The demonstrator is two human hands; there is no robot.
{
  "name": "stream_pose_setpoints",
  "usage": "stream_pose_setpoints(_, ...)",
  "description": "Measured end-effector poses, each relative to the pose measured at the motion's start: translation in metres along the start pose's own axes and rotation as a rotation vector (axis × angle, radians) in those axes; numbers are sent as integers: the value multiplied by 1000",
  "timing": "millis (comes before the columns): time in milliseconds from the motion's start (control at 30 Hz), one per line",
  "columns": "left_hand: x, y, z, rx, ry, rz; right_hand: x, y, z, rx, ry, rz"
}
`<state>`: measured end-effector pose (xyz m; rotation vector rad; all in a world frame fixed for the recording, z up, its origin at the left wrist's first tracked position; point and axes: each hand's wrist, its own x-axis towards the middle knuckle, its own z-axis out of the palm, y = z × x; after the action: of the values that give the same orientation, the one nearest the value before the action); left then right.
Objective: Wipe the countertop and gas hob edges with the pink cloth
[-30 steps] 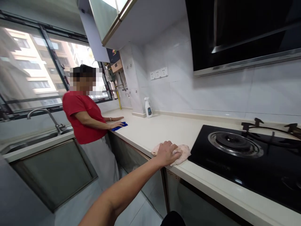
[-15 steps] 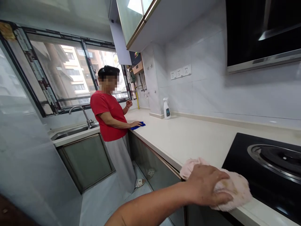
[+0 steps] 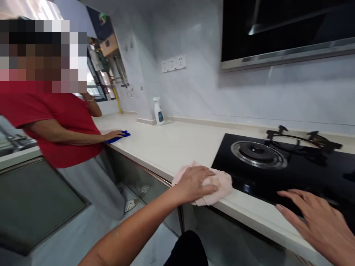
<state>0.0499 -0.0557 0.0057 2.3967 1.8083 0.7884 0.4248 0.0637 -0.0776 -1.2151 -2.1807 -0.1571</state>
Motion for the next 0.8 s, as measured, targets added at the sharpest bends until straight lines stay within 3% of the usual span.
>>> stream_pose_setpoints(133,-3,-4,-4,61,42,37,6,-17,-17,-31,-155,7)
stream_pose_setpoints(433,-18,-34,-5,108,49,184,11,-48,-40,-72,-232,42)
stream_pose_setpoints(667,-16,-40,-11,83,6,201,9,-42,-35,-45,-232,66)
stream_pose_setpoints(800,-17,-38,-5,77,48,195,9,-38,-32,-23,-219,67)
